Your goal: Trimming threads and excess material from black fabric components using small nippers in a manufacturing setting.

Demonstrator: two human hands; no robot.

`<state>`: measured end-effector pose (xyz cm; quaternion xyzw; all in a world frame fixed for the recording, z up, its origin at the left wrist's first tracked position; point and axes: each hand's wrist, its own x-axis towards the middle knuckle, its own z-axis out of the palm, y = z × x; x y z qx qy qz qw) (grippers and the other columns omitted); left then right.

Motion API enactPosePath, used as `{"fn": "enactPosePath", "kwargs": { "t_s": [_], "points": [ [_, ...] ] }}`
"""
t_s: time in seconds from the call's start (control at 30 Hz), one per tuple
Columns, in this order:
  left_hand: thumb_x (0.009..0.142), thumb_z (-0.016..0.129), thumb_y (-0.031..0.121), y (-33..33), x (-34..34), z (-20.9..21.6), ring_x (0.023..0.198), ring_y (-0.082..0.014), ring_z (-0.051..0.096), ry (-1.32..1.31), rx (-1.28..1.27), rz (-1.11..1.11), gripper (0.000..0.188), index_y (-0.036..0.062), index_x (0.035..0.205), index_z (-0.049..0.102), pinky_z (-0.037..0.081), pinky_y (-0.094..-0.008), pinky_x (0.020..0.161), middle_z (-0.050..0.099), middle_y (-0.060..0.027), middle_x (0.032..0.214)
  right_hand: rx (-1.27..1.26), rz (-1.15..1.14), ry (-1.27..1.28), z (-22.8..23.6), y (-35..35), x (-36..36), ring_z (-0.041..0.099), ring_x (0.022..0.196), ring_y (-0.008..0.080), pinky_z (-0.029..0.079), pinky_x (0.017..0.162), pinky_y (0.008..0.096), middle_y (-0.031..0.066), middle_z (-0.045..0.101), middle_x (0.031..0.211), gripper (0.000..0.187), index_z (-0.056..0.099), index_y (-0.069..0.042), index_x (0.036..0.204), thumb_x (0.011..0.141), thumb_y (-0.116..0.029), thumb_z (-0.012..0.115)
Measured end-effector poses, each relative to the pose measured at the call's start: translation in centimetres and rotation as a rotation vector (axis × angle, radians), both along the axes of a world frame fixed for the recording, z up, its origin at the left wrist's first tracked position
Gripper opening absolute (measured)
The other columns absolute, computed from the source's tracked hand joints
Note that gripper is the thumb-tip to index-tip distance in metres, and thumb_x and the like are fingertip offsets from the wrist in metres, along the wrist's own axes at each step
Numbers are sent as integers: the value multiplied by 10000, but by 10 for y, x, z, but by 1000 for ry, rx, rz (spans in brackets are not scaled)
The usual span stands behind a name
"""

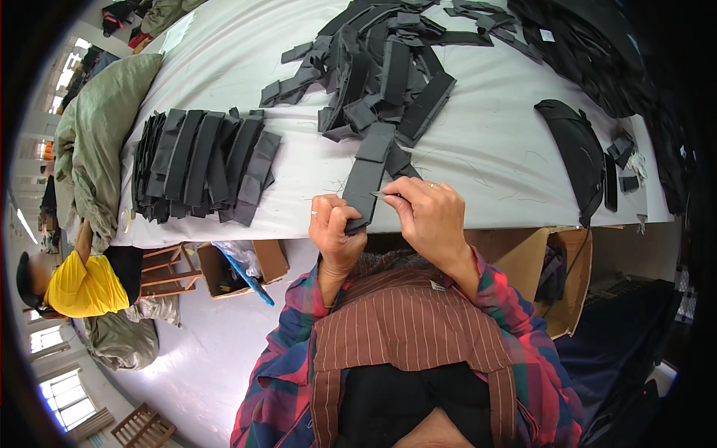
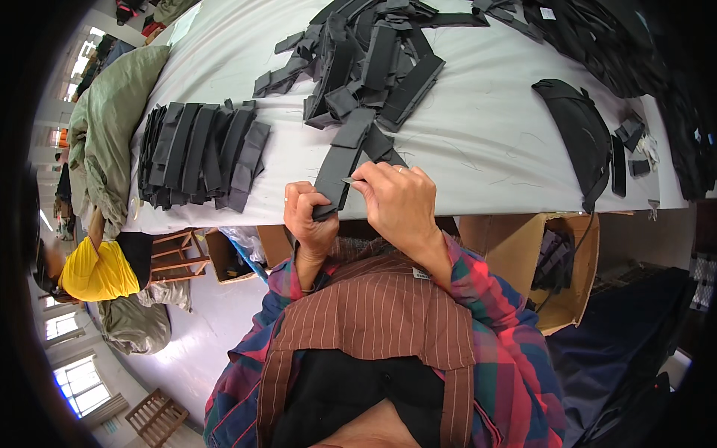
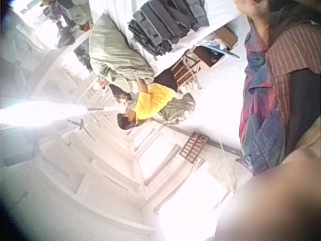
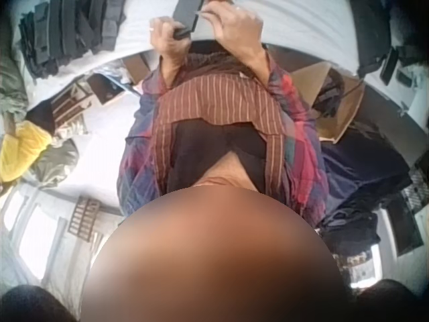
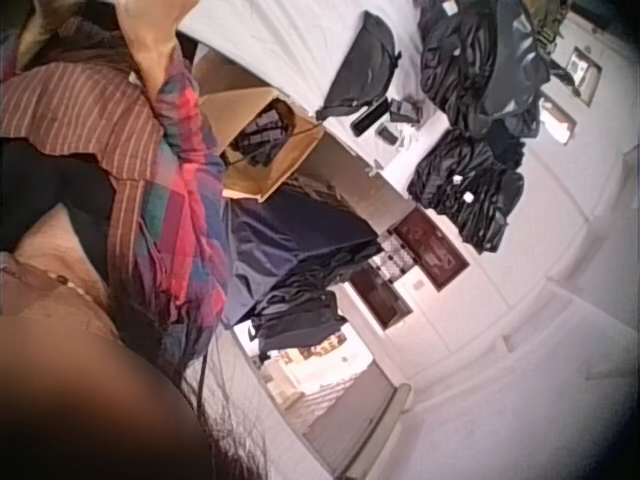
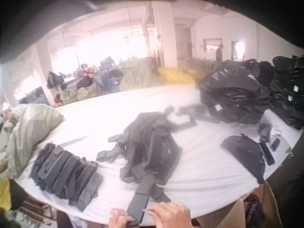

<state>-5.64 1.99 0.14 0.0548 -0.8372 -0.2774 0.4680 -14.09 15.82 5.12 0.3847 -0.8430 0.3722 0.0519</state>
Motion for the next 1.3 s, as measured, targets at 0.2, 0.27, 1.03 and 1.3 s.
{"fn": "enactPosePath", "kwargs": {
  "t_s": [0.2,0.27,1.03,1.3],
  "points": [
    [467,640,-108,0,1,-3,691,-252,503,25,-32,3,335,71,718,511,412,-336,584,459,-68,713,-11,23,-96,5,-9,4,614,668,255,408,571,373,39,645,756,111,613,-88,855,811,-178,660],
    [443,647,-80,0,2,-5,745,-291,529,6,-8,-49,325,67,707,527,438,-373,586,478,-74,762,-1,17,-97,3,-11,4,614,666,257,409,568,376,40,646,757,107,609,-89,851,811,-176,658],
    [891,502,103,6,8,6,822,-146,591,-350,1707,-412,201,28,1074,539,475,-268,716,610,-57,899,-106,268,-663,-28,3,-6,582,852,122,471,781,275,42,635,946,340,620,-29,1046,722,4,715],
    [882,437,140,-3,13,3,876,-171,604,-419,1781,-470,323,-19,1143,541,474,-302,794,632,-101,1019,-362,224,-641,-22,1,-5,605,738,120,479,681,258,41,601,795,236,665,-24,948,734,72,637]
  ]
}}
